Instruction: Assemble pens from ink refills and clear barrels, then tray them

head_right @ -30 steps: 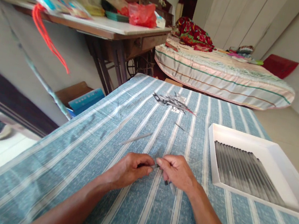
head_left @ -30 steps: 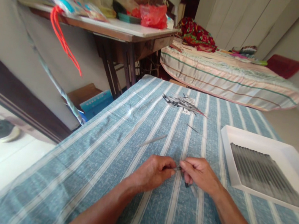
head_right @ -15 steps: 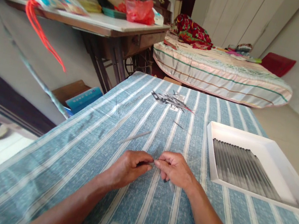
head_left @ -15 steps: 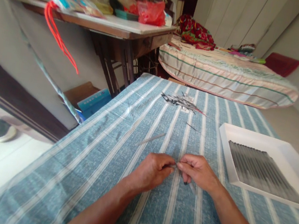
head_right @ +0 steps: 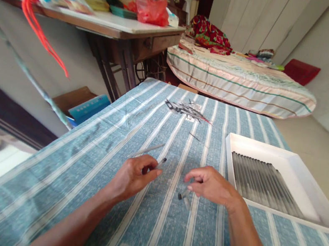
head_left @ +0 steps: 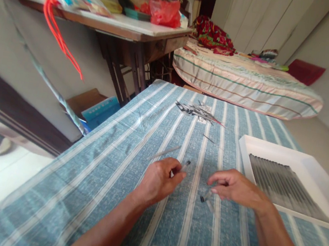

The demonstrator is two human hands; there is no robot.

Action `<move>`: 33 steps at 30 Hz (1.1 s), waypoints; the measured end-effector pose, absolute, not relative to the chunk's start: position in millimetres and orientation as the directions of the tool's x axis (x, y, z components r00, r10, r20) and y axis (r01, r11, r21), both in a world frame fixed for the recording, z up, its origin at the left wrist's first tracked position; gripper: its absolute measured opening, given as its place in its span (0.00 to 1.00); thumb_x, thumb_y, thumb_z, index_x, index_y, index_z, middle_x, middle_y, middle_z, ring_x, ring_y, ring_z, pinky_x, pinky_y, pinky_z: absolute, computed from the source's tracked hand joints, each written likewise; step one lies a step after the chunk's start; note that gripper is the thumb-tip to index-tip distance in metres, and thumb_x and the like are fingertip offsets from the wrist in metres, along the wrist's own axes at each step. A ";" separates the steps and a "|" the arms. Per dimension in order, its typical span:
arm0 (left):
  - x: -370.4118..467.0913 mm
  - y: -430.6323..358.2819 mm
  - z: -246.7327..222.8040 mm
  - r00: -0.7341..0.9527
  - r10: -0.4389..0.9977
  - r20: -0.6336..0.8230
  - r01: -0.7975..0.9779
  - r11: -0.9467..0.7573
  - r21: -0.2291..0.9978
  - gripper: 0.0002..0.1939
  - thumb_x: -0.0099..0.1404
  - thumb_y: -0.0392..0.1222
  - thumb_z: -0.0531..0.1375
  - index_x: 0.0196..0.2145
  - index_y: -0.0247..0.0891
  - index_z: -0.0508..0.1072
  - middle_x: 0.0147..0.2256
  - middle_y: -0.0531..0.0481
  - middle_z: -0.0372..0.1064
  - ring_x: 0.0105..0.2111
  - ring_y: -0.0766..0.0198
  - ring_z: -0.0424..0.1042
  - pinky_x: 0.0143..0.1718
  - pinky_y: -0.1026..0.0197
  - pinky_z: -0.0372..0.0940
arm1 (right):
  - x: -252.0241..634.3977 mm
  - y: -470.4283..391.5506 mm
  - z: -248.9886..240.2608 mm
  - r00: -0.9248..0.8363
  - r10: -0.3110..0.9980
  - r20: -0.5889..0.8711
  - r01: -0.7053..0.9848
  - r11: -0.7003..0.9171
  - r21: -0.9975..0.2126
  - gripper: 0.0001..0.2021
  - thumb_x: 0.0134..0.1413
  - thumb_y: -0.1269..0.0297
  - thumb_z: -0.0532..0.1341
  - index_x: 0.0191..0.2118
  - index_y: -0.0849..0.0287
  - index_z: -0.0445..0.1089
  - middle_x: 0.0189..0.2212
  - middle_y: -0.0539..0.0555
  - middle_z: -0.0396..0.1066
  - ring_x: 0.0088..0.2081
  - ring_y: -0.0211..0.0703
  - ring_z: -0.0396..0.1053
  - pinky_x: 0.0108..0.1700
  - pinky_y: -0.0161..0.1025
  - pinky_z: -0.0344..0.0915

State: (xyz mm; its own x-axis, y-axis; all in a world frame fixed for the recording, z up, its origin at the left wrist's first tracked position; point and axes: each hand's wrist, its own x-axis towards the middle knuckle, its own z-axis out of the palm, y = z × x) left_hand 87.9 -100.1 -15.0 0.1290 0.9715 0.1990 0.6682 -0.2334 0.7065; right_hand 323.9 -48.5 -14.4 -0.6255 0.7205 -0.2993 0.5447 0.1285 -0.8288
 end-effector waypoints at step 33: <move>89.0 -98.2 -4.1 -0.168 0.985 -0.022 -0.298 -0.030 0.954 0.09 0.54 0.41 0.63 0.27 0.34 0.67 0.25 0.51 0.73 0.18 0.71 0.68 0.17 0.69 0.58 | 285.5 -68.5 -14.8 -0.662 0.726 -0.185 0.400 0.133 -0.907 0.06 0.50 0.64 0.58 0.28 0.61 0.68 0.18 0.48 0.67 0.21 0.34 0.65 0.26 0.32 0.62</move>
State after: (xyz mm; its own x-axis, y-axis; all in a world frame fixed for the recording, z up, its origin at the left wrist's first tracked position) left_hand 89.0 -98.2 -4.1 -0.1685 0.9855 -0.0220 -0.2981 -0.0297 0.9541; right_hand 285.5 -68.5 -14.8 -0.6624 0.7258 -0.1855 0.4000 0.1333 -0.9068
